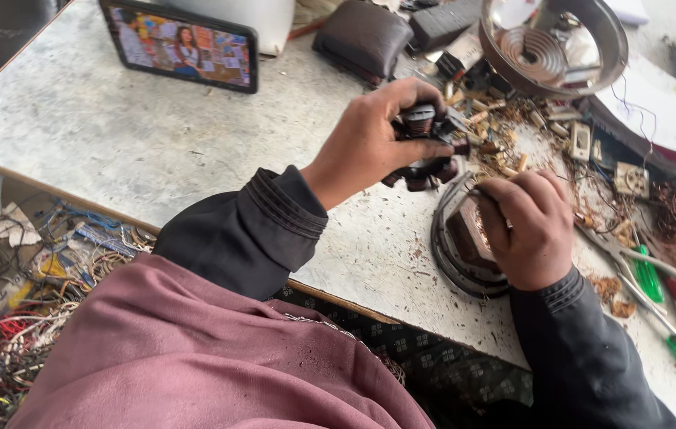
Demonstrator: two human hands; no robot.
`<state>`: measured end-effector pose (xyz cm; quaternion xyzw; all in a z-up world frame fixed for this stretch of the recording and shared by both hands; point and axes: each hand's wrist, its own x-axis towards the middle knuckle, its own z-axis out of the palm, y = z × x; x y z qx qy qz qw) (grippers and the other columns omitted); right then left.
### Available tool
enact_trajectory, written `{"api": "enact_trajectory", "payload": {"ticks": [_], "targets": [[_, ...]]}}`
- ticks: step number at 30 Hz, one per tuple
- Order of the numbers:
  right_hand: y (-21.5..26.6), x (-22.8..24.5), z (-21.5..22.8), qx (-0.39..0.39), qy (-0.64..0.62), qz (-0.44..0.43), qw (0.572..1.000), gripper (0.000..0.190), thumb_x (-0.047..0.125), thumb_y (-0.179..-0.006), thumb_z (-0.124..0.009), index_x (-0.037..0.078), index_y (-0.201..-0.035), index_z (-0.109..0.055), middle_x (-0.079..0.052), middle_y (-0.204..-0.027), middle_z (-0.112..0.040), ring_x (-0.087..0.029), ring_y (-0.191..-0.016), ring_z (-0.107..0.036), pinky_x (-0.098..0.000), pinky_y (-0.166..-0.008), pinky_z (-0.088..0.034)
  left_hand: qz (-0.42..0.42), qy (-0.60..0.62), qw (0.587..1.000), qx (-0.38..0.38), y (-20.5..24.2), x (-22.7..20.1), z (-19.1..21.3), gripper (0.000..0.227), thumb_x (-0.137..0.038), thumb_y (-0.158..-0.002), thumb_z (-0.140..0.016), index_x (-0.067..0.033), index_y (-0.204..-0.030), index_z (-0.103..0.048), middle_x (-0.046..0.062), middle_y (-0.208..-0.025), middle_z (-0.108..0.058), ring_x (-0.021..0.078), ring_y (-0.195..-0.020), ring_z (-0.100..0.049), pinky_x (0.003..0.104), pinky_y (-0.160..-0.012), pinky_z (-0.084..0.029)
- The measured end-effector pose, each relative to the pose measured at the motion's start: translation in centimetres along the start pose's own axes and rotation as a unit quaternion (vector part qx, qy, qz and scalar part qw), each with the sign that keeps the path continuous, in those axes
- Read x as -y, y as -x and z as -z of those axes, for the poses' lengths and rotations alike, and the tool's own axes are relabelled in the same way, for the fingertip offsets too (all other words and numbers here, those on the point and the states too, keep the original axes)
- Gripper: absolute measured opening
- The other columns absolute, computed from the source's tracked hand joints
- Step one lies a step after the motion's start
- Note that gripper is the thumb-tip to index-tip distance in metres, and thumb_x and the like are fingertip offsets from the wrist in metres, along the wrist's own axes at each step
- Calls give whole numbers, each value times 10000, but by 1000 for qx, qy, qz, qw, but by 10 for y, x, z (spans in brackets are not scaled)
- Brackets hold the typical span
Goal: The person winds copper wire by hand around the slots of a small black electrical component, likely a motor stator. They repeatedly wrap the wire, tuck it into the slots, and adjust the bundle while working at a cluttered workbench.
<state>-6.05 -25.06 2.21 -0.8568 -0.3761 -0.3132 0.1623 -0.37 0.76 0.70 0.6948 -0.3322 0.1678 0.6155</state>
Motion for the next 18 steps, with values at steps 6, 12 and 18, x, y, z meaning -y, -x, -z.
{"api": "enact_trajectory", "payload": {"ticks": [6, 12, 18], "targets": [[15, -20, 1, -80, -11, -1, 997, 124, 46, -998, -800, 26, -1039, -684, -82, -931, -619, -214, -832, -577, -359, -743, -465, -54, -127, 986, 95, 2, -23, 6, 432, -217, -883, -863, -42, -1196, -622, 96, -1061, -744, 191, -971, -758, 324, -852, -618], [11, -40, -3, -66, -40, -88, 993, 57, 45, -1078, -745, 25, -1051, -698, -85, -940, -628, -218, -870, -589, -333, -759, -474, -78, -63, 981, 168, 5, -26, 5, 457, -150, -876, -845, -36, -1251, -608, 114, -1132, -737, 212, -1024, -753, 332, -911, -633], [-6, -28, -2, 20, -102, -112, 988, 64, 42, -1008, -718, 28, -1071, -719, -80, -957, -685, -217, -890, -631, -355, -781, -502, -81, -25, 996, -20, 1, -16, 6, 333, -207, -1022, -818, -117, -1249, -592, 55, -1194, -707, 138, -1066, -772, 279, -933, -693]]}}
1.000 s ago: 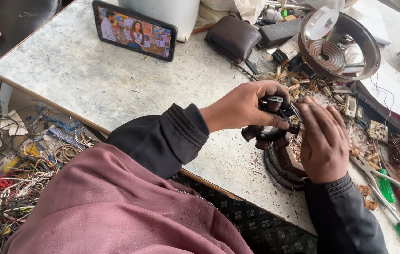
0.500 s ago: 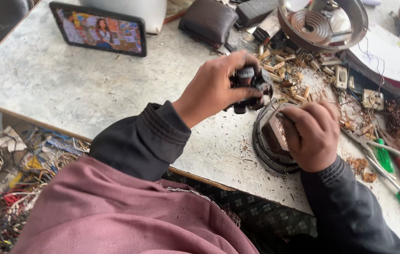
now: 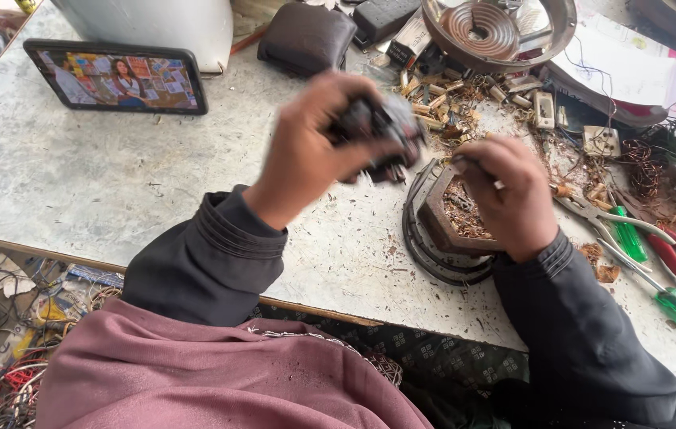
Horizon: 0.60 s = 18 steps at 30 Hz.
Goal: The person winds copper wire by hand around the slots of a small black electrical component, likely a motor stator. They repeatedly wrap the wire, tuck it into the slots, and adjust the bundle while working at a cluttered workbench.
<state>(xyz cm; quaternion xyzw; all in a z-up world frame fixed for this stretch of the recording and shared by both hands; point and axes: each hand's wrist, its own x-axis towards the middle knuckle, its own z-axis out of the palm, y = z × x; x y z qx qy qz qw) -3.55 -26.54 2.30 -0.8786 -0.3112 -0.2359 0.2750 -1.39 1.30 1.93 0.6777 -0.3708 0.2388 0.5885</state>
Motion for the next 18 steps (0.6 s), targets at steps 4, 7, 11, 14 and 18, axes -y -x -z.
{"api": "enact_trajectory", "payload": {"ticks": [4, 7, 11, 14, 18], "targets": [[8, 16, -3, 24, 0, 59, 998, 93, 50, -955, -725, 18, -1041, -712, -90, -941, -700, -218, -881, -647, -366, -812, -510, 31, -106, 992, -62, -2, 6, 15, 353, -224, -968, -855, -98, -1193, -614, 45, -1059, -733, 124, -926, -739, 281, -850, -647], [16, 18, 1, -11, -27, 98, 995, 76, 55, -955, -720, 19, -1012, -683, -83, -928, -706, -196, -828, -642, -358, -780, -504, -21, -224, 974, -22, -4, 6, 15, 387, -236, -937, -858, -79, -1190, -610, 63, -1065, -720, 140, -953, -738, 278, -823, -641], [23, 0, 18, -158, 30, 21, 987, 96, 5, -1085, -741, 25, -1005, -693, -81, -907, -678, -168, -782, -591, -315, -698, -477, -27, -178, 974, 140, -8, 2, 6, 335, -201, -963, -821, -85, -1209, -626, 77, -1102, -739, 143, -964, -743, 274, -840, -648], [17, -17, 24, -177, 42, -24, 983, 120, 18, -1143, -757, 1, -1055, -676, -94, -937, -656, -190, -843, -609, -322, -740, -481, -3, -55, 976, 212, -3, -6, 1, 355, -183, -933, -809, -58, -1205, -618, 83, -1101, -741, 154, -984, -752, 295, -870, -651], [3, -17, 16, -114, -2, -69, 991, 49, 35, -1105, -751, 29, -1081, -708, -88, -952, -662, -190, -858, -640, -313, -758, -501, 27, 59, 978, 201, 1, -11, 1, 319, -169, -901, -836, -62, -1127, -638, 69, -1054, -748, 159, -937, -749, 306, -868, -647]]}}
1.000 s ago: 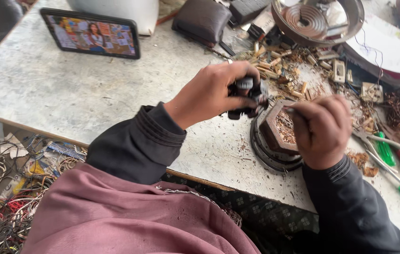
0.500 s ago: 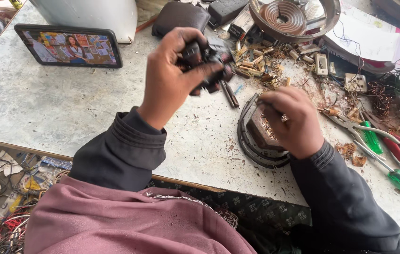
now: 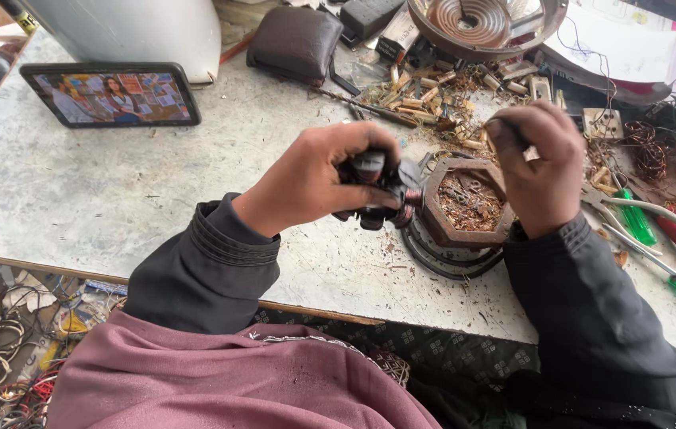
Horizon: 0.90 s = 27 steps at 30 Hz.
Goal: The person winds copper wire by hand around the slots of a small black electrical component, likely a motor stator. They repeatedly wrap the wire, tuck it into the slots, and adjust the bundle while working at a cluttered workbench.
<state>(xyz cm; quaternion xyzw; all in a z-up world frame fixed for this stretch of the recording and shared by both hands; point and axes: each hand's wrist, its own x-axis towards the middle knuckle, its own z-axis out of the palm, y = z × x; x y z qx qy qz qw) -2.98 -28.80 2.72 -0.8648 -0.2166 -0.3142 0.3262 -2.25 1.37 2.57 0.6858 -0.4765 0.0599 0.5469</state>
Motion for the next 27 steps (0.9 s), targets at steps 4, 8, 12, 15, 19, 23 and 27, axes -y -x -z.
{"api": "enact_trajectory", "payload": {"ticks": [4, 8, 12, 15, 19, 23, 27], "targets": [[-5, 21, -6, -59, 80, 86, 991, 251, -42, -911, -703, -18, -1161, -698, -254, -1124, -655, -375, -1072, -620, -434, -970, -491, 43, -41, 996, -70, -4, 10, -8, 298, -197, -924, -829, -78, -1115, -633, 32, -1038, -735, 127, -908, -747, 271, -832, -664], [-6, 44, -12, -82, 194, 202, 956, 372, -19, -933, -650, -42, -1305, -649, -299, -1324, -620, -437, -1301, -542, -506, -1181, -335, 53, -31, 992, -112, -2, 19, -14, 320, -227, -922, -830, -79, -1128, -636, 16, -1072, -717, 120, -958, -726, 268, -886, -631], [0, 58, -18, 30, 115, 221, 968, 383, -69, -933, -611, -13, -1310, -639, -216, -1326, -666, -381, -1308, -602, -499, -1209, -336, 68, 32, 990, -119, 1, 20, -15, 358, -209, -890, -868, -69, -1146, -661, 3, -1065, -657, 111, -977, -654, 250, -881, -577], [4, 58, -17, 81, 58, 196, 976, 364, -73, -858, -622, -46, -1220, -647, -228, -1192, -676, -388, -1138, -642, -489, -1092, -448, 104, 154, 975, -118, 1, 19, -20, 402, -201, -877, -883, -68, -1174, -646, -38, -1020, -608, 79, -970, -598, 228, -879, -557], [6, 49, -18, 105, 61, 123, 985, 227, -13, -950, -723, 2, -1176, -703, -146, -1013, -643, -315, -950, -642, -426, -845, -520, 104, 148, 975, -129, 1, 21, -19, 415, -239, -870, -875, -79, -1179, -649, -49, -1000, -631, 70, -945, -606, 230, -866, -574], [15, 41, -19, 97, 50, 142, 984, 179, 2, -940, -734, 12, -1117, -707, -117, -922, -610, -290, -855, -614, -425, -784, -499, 103, 78, 980, -153, -1, 24, -16, 387, -267, -877, -862, -81, -1143, -651, -28, -962, -642, 99, -881, -631, 246, -776, -591], [20, 39, -17, 84, 47, 168, 981, 145, 8, -951, -741, 29, -1091, -711, -102, -893, -604, -263, -796, -606, -399, -756, -496, 64, -33, 982, -176, -1, 20, -13, 399, -287, -905, -833, -77, -1173, -625, 12, -1061, -735, 124, -964, -715, 259, -831, -647]]}}
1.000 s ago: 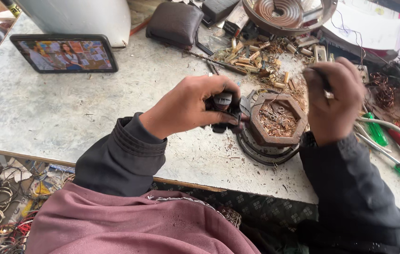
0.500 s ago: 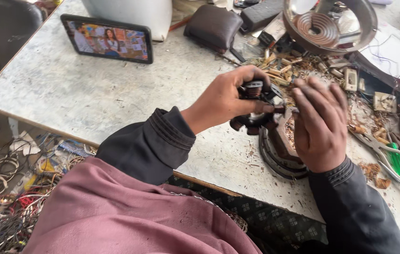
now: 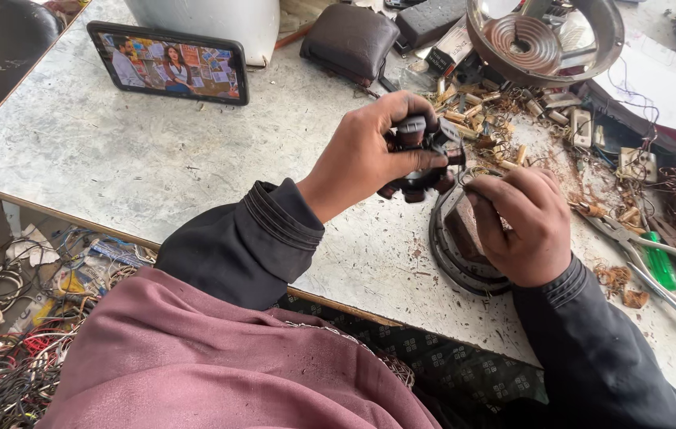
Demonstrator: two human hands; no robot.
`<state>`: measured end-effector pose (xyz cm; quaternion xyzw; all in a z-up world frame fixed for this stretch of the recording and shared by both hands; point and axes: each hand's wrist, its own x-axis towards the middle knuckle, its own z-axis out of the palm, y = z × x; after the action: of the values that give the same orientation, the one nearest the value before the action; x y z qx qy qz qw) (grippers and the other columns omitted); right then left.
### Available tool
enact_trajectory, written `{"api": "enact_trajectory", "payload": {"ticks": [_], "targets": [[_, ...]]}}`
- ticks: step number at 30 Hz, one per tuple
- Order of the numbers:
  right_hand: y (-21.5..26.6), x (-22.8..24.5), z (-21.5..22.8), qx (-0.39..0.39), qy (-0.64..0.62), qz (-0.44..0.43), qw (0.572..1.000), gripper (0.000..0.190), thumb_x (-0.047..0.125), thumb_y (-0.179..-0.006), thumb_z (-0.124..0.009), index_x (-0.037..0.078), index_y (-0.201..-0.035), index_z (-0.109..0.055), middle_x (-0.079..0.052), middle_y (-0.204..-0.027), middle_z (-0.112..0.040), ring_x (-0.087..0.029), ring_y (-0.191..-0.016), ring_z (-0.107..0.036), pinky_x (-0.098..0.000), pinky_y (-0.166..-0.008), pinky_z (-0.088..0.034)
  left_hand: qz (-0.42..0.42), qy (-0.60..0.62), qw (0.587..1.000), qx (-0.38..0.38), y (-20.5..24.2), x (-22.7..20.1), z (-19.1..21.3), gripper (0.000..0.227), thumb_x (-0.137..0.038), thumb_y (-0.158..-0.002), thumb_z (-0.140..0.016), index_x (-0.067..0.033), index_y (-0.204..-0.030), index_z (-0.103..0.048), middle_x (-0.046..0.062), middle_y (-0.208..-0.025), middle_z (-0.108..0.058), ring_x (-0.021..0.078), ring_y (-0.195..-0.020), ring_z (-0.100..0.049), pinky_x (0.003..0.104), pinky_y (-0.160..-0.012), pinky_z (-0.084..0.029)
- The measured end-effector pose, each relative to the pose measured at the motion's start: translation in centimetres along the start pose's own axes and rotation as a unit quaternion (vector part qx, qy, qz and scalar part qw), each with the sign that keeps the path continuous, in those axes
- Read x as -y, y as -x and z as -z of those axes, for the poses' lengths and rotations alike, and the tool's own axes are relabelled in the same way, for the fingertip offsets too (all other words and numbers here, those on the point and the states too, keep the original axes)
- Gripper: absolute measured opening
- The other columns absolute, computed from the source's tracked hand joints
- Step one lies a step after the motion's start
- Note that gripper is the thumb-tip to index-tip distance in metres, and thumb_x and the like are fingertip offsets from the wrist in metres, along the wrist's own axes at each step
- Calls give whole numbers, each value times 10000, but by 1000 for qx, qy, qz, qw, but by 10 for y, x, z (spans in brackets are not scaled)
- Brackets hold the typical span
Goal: The person winds copper wire by hand around the slots of a small black electrical component, likely a motor stator. They repeatedly wrap the wire, tuck it into the slots, and adjust the bundle while working at a cluttered workbench.
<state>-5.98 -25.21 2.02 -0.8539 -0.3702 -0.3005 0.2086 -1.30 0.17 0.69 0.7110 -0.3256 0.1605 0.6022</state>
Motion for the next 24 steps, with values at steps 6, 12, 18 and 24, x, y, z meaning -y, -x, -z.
{"api": "enact_trajectory", "payload": {"ticks": [6, 12, 18, 24], "targets": [[3, -4, 1, -65, 7, -47, 997, 83, -3, -979, -750, 30, -1055, -741, -79, -815, -554, -220, -697, -515, -378, -646, -405, -92, -116, 987, 58, -2, -11, 8, 378, -257, -924, -828, -66, -1184, -631, 80, -1120, -751, 175, -1014, -762, 296, -900, -638], [-2, -15, 0, -12, 27, -98, 995, 101, 10, -1040, -697, 41, -1126, -739, -79, -880, -544, -225, -766, -537, -376, -688, -431, -104, -79, 981, 143, 1, -15, 10, 406, -207, -895, -831, -51, -1210, -627, 91, -1102, -745, 191, -987, -755, 304, -872, -623], [-6, -17, 0, 44, 33, -73, 996, 116, 31, -1032, -691, 35, -1141, -729, -79, -870, -573, -231, -800, -556, -389, -717, -458, -132, -69, 989, -23, -8, -2, 15, 370, -243, -938, -839, -111, -1211, -626, 69, -1175, -740, 172, -1022, -764, 302, -931, -659], [8, -17, -1, 14, 45, 36, 998, 140, -7, -993, -683, 57, -1090, -762, -32, -799, -586, -185, -698, -538, -360, -668, -471, -106, -161, 978, -85, -10, 12, 26, 417, -253, -924, -845, -91, -1226, -607, 78, -1118, -743, 177, -1012, -770, 282, -880, -658]]}}
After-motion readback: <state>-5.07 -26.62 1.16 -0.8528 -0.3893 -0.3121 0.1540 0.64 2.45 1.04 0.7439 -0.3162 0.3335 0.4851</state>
